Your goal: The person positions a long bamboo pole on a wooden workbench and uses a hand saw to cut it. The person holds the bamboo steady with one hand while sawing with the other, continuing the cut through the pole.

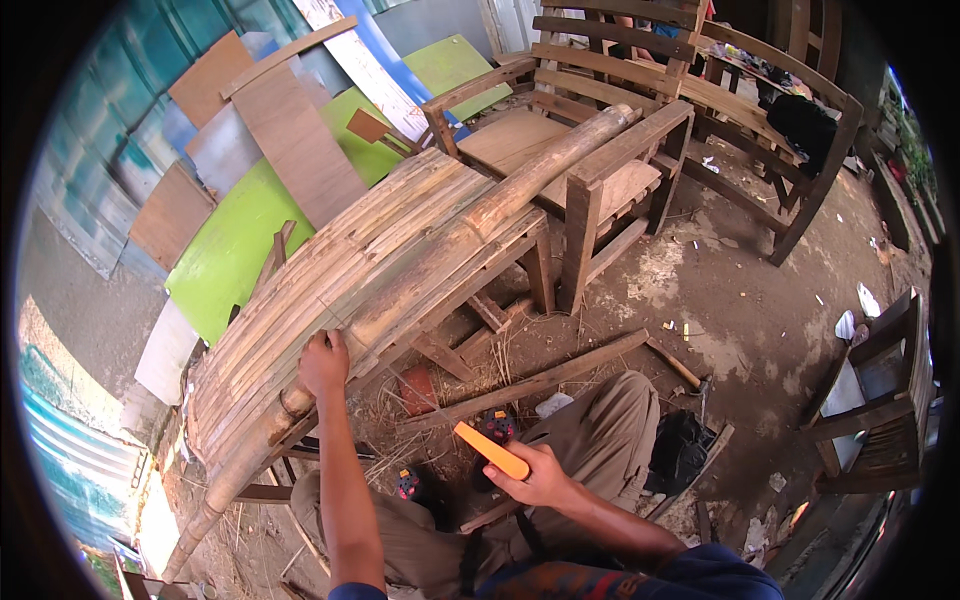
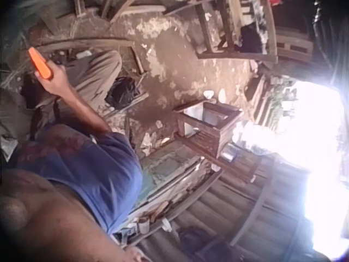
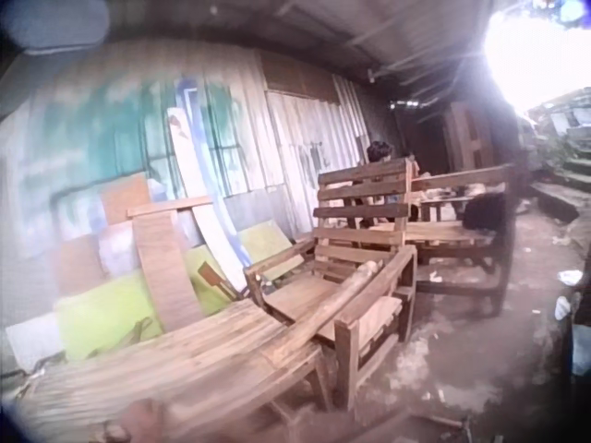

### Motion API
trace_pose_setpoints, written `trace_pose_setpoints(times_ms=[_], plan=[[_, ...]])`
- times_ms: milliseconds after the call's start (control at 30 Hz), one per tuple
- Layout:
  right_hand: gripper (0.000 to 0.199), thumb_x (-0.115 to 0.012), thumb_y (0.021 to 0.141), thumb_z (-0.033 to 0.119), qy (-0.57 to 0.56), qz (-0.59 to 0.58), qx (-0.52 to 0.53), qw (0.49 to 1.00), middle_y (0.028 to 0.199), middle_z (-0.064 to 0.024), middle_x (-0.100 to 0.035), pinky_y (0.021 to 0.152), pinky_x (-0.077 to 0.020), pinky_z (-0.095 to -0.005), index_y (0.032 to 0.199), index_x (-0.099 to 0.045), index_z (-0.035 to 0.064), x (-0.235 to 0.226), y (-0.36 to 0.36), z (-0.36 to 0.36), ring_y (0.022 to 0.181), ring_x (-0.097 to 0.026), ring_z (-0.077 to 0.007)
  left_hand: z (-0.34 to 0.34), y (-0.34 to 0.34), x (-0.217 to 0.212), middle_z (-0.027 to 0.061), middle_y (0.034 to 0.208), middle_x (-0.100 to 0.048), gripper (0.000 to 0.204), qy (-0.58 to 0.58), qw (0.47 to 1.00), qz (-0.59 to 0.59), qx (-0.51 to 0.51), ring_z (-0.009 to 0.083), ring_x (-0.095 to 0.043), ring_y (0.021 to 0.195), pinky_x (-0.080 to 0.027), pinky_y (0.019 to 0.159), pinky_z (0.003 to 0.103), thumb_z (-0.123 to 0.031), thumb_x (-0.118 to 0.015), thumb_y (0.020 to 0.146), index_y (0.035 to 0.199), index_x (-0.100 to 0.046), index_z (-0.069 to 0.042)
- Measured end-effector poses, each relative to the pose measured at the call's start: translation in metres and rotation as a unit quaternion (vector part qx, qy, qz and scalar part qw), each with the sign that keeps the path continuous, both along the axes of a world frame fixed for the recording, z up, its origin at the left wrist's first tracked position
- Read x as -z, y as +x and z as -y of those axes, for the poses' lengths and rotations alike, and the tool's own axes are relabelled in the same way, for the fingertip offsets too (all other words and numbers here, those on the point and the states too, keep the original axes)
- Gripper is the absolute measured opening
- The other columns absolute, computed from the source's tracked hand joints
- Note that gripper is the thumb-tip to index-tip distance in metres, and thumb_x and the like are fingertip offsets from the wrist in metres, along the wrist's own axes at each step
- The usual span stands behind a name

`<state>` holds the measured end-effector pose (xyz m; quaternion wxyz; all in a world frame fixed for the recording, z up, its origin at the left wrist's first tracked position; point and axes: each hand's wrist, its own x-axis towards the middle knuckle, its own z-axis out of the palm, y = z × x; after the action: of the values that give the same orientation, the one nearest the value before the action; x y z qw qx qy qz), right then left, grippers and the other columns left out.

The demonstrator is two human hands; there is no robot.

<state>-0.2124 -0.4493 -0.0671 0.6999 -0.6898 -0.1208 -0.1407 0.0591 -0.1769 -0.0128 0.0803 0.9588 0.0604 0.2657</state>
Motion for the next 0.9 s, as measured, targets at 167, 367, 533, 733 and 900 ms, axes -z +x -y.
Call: trace_pose_setpoints(times_ms=[167, 367, 533, 733, 900], plan=[[0.014, -0.075, 0.086, 0.010, -0.039, 0.084, 0.036, 0.995, 0.065, -0.0092, -0.059, 0.050, -0.0458, -0.0335, 0.091, -0.066, -0.0004, -0.006, -0.009, 0.002, 0.052, -0.060, -0.0244, -0.001, 0.012, -0.010, 0.0263, 0.095, -0.070, 0.053, -0.019, 0.993, -0.118, -0.025, 0.0434, -0.068, 0.090, -0.051, 0.086, 0.053, -0.047, -0.044, 0.093, 0.095, -0.076, -0.004], [0.020, -0.073, 0.090, 0.014, 0.017, 0.030, 0.076, 0.997, 0.071, -0.0080, -0.060, 0.057, -0.0485, -0.0295, 0.101, -0.067, -0.0015, -0.014, -0.004, -0.011, 0.057, -0.060, -0.0180, 0.005, 0.011, -0.016, 0.0264, 0.095, -0.071, 0.055, -0.011, 0.992, -0.126, -0.010, 0.0433, -0.068, 0.092, -0.052, 0.087, 0.052, -0.047, -0.043, 0.095, 0.098, -0.075, -0.003], [0.033, -0.071, 0.093, 0.025, 0.004, -0.085, 0.018, 0.996, 0.089, -0.0100, -0.070, 0.071, -0.0510, -0.0278, 0.116, -0.067, 0.0021, -0.028, 0.007, -0.019, 0.079, -0.067, -0.0124, -0.014, 0.011, -0.008, 0.0288, 0.097, -0.070, 0.058, -0.016, 0.990, -0.138, -0.002, 0.0440, -0.068, 0.094, -0.052, 0.088, 0.052, -0.047, -0.042, 0.096, 0.097, -0.073, 0.002], [0.019, -0.072, 0.091, 0.017, 0.000, -0.041, 0.060, 0.997, 0.073, -0.0062, -0.067, 0.063, -0.0499, -0.0264, 0.095, -0.068, -0.0015, -0.022, 0.018, -0.036, 0.068, -0.063, -0.0087, -0.004, 0.017, -0.020, 0.0267, 0.097, -0.071, 0.065, -0.007, 0.984, -0.175, 0.011, 0.0414, -0.069, 0.095, -0.054, 0.089, 0.051, -0.052, -0.037, 0.097, 0.101, -0.072, 0.001], [0.017, -0.071, 0.090, 0.014, -0.011, -0.026, 0.074, 0.997, 0.061, -0.0038, -0.054, 0.053, -0.0433, -0.0282, 0.085, -0.063, -0.0014, -0.016, 0.034, -0.082, 0.055, -0.051, -0.0077, -0.011, 0.006, -0.017, 0.0238, 0.088, -0.072, 0.061, -0.029, 0.987, -0.156, 0.033, 0.0395, -0.071, 0.086, -0.053, 0.087, 0.050, -0.050, -0.039, 0.098, 0.096, -0.072, 0.001]])
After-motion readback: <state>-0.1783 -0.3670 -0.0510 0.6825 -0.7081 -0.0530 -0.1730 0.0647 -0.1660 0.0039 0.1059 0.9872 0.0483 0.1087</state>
